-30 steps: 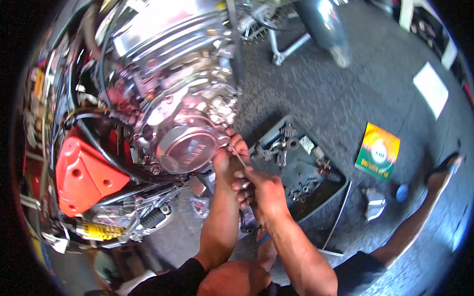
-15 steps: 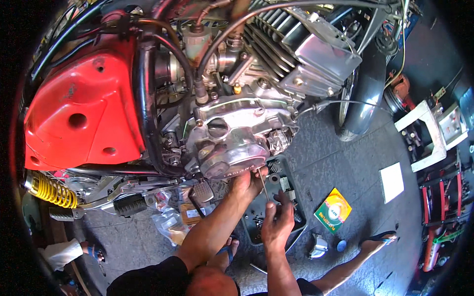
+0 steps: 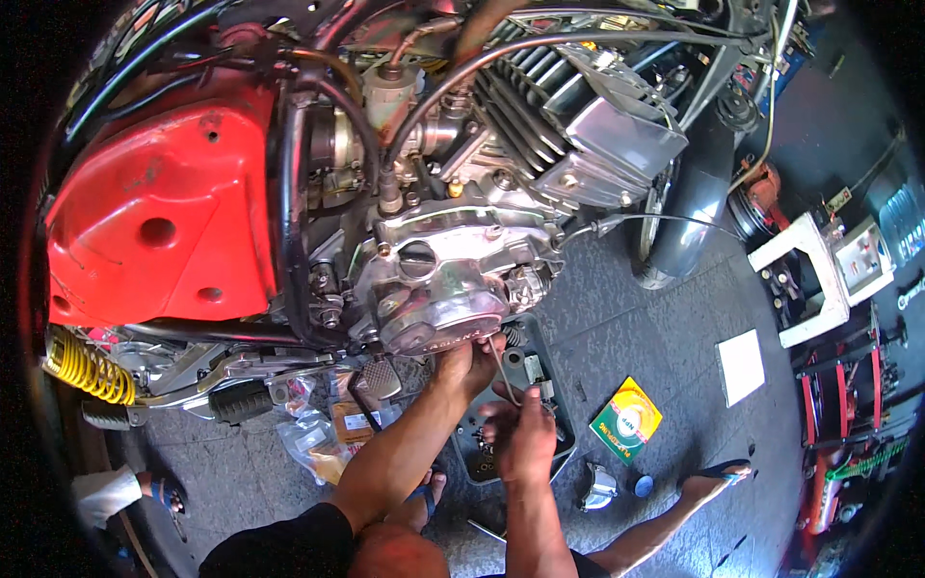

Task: The person works on the engine area of a motorcycle, handling various small screws and bolts from a parts tray and using a t-handle wrench to tighten them onto the engine case.

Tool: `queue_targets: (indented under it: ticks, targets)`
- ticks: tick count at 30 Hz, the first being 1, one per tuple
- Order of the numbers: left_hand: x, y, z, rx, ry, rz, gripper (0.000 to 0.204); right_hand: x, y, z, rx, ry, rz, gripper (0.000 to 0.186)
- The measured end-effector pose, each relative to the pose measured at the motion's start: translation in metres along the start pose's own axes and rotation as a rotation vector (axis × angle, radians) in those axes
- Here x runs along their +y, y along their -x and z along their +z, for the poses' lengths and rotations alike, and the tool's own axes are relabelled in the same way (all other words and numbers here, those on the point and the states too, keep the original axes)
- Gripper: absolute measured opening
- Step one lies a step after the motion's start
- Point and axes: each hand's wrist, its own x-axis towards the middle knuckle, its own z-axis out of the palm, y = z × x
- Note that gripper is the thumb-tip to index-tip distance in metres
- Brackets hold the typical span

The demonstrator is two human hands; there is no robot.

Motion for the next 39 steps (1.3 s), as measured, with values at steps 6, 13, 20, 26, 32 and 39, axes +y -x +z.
queue_targets:
  ticks: [6,13,20,26,32,39]
  targets:
    - [-0.001,0.0,-0.004,0.034,-0.025,0.009,0.015,0.011,0.006,-0.003,0.251,1.203,-0.833,0.043]
    - [-0.001,-0.013,-0.024,-0.017,0.003,-0.063,0.015,-0.006,0.014,0.024,0.122,0.616,-0.256,0.035]
    - [-0.007,-0.011,-0.021,0.052,0.015,-0.002,0.015,0.007,-0.001,0.003,0.07,0.596,-0.403,0.051]
    - [-0.005,-0.005,-0.01,0.048,0.006,-0.007,0.02,0.021,-0.012,-0.009,0.264,0.823,-0.724,0.038]
    - [-0.006,-0.018,-0.032,-0.01,0.033,-0.038,0.018,0.006,0.007,0.018,0.222,0.743,-0.424,0.03]
    - [-0.008,-0.016,-0.029,0.019,-0.004,-0.029,0.025,0.018,0.002,0.009,0.139,1.024,-0.817,0.033]
